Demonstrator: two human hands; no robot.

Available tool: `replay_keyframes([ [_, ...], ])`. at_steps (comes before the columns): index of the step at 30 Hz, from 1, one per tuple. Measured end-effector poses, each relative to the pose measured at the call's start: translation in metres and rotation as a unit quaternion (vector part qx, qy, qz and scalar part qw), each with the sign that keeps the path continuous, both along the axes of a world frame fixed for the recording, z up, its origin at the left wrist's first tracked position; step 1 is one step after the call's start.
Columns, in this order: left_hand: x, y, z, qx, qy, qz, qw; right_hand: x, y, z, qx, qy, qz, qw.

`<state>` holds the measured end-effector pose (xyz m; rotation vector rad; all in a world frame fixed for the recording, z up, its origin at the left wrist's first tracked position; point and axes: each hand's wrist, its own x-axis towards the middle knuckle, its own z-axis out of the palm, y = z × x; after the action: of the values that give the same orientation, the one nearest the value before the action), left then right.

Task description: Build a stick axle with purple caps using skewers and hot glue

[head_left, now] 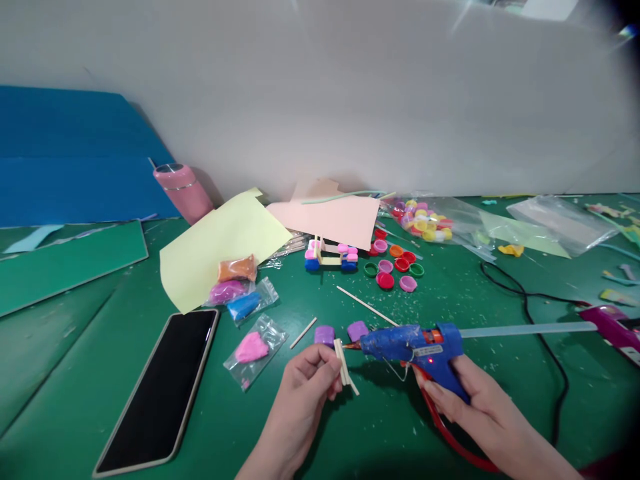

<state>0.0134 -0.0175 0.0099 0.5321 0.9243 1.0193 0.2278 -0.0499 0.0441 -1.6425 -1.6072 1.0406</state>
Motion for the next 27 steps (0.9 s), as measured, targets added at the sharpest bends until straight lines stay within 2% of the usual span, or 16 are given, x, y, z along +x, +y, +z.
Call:
replay_keyframes([
  [27, 0.0001, -0.0001, -0.0010, -0.001, 0.003, -0.002, 1.000, 0.0019, -0.0037, -0.0015, -0.016, -0.015, -0.008, 1.000],
])
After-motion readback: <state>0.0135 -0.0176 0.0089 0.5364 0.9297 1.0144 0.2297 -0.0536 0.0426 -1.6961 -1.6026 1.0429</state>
